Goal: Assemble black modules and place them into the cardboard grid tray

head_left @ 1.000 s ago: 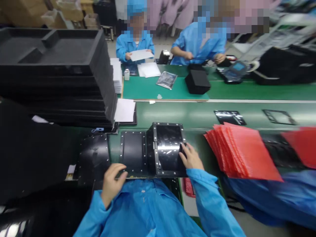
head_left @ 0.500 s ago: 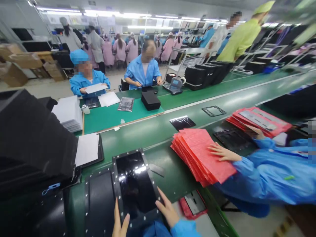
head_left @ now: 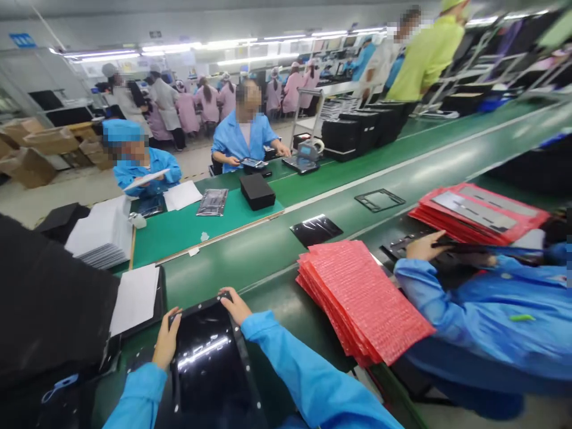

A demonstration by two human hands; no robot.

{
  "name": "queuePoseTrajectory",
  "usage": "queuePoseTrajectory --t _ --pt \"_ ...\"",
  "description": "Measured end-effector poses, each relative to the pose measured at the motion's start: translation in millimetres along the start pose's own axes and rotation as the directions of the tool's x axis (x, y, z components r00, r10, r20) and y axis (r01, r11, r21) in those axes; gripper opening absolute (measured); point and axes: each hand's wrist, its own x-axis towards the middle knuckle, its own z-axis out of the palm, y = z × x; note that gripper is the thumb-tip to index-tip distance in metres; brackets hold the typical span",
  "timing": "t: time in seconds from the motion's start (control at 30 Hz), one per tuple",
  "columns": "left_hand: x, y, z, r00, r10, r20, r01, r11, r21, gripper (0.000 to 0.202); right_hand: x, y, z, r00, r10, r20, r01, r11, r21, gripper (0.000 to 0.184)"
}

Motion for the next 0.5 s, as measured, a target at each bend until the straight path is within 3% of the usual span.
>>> queuePoseTrajectory --t 0.13,0.33,0.43,0.5 --pt "-3 -8 -11.5 1.0 -0.019 0.022 0.017 0.993 0.121 0.078 -7 4 6 1.0 -0.019 0.013 0.02 0.999 -0.038 0.023" --pt "-3 22 -11.0 1.0 0.015 -0.002 -0.014 0.959 0.283 0.092 -5 -14 6 1.0 0.014 -0.002 -0.015 0.978 -0.206 0.022" --pt "-44 9 -8.4 0.969 0.247 0.026 -0.233 0.871 0.432 0.096 -6 -26 5 0.999 -0.021 -0.026 0.014 0.967 -0.255 0.03" --pt "-80 -19 -11.3 0.908 0.335 0.252 -0.414 0.806 0.422 0.075 -9 -32 5 0.995 -0.071 -0.072 0.05 0.963 -0.264 0.036"
